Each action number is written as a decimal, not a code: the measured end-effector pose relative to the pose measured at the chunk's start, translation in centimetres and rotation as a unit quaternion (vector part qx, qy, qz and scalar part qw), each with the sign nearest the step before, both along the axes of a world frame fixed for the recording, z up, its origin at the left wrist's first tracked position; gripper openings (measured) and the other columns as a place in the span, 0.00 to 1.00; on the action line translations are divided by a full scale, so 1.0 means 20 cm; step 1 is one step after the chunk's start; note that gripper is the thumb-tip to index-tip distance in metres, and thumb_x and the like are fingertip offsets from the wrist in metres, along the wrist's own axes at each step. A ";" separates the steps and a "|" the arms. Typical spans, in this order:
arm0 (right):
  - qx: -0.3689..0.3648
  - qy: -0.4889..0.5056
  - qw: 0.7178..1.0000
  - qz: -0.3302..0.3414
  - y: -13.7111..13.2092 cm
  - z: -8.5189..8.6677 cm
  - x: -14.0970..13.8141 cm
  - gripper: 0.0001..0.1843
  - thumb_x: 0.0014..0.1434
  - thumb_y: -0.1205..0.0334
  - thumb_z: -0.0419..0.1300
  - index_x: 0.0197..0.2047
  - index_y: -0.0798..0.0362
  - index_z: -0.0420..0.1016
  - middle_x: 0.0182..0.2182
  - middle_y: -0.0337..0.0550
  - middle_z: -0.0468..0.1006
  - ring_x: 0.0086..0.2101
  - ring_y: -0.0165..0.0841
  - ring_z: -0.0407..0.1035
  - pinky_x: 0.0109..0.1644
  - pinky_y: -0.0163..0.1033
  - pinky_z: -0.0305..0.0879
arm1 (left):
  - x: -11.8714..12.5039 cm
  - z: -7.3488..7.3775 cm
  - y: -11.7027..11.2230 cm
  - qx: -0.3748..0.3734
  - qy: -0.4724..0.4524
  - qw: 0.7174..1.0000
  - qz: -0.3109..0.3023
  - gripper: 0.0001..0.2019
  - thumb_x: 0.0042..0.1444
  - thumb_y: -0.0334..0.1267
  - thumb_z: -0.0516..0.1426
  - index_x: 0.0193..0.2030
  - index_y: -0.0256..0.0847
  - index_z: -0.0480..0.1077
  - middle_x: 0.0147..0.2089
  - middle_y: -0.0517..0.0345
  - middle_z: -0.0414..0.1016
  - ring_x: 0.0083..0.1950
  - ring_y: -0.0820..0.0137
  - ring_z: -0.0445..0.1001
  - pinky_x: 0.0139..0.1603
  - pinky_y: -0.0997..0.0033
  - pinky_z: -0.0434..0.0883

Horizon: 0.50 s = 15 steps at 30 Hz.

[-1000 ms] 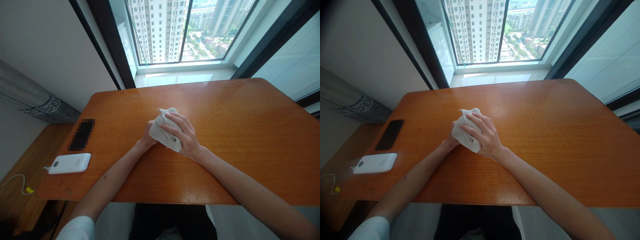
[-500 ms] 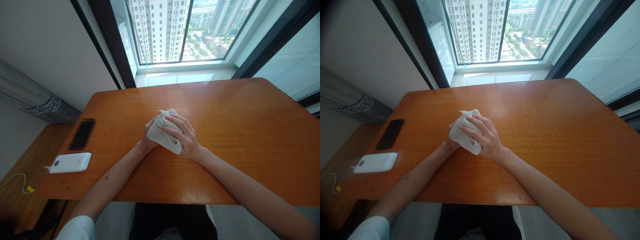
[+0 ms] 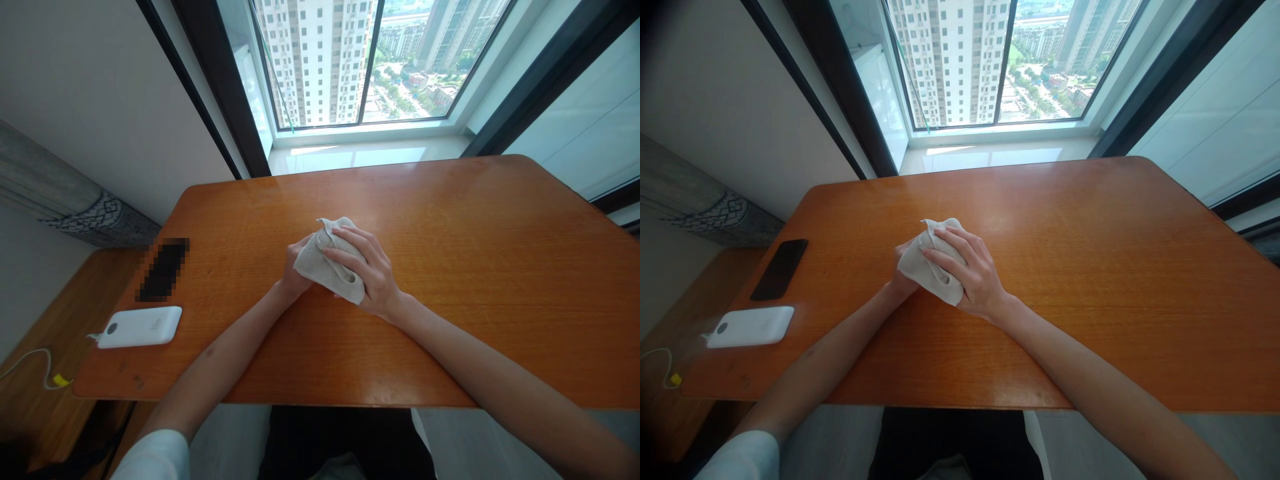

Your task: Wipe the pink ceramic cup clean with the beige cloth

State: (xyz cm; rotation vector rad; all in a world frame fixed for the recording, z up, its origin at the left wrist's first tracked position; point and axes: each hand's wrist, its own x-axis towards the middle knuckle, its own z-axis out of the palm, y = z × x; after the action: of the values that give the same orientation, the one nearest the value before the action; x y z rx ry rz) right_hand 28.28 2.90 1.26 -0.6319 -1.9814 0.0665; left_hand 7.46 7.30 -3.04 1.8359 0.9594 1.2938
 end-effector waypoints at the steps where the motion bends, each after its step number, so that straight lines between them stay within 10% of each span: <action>1: -0.003 -0.002 1.000 -0.001 0.00 0.00 0.00 0.32 0.73 0.52 0.66 0.77 0.36 0.70 0.75 0.50 0.72 0.71 0.57 0.70 0.73 0.68 0.71 | 0.00 0.01 0.00 0.007 0.003 1.000 0.002 0.16 0.65 0.54 0.66 0.40 0.43 0.76 0.48 0.49 0.86 0.49 0.57 0.85 0.53 0.56 0.84; 10: -0.005 -0.006 1.000 -0.008 0.00 -0.01 -0.01 0.31 0.73 0.50 0.66 0.77 0.33 0.71 0.75 0.46 0.73 0.72 0.56 0.70 0.74 0.68 0.72 | 0.01 -0.03 0.06 -0.035 0.048 0.998 -0.019 0.18 0.64 0.53 0.67 0.30 0.45 0.70 0.30 0.56 0.76 0.30 0.66 0.73 0.31 0.57 0.77; 15: -0.002 -0.007 1.000 -0.001 0.00 -0.01 0.00 0.33 0.72 0.54 0.66 0.77 0.36 0.71 0.75 0.49 0.72 0.72 0.56 0.69 0.74 0.68 0.71 | 0.02 -0.04 0.05 -0.032 0.038 0.998 -0.028 0.16 0.61 0.55 0.69 0.36 0.46 0.74 0.37 0.55 0.82 0.40 0.60 0.82 0.39 0.53 0.85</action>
State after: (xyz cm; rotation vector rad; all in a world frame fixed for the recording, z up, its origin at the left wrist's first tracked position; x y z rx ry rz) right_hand 28.22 2.87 1.00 -0.6388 -1.9937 0.0649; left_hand 7.93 8.39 -3.78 1.8597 0.9707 1.1543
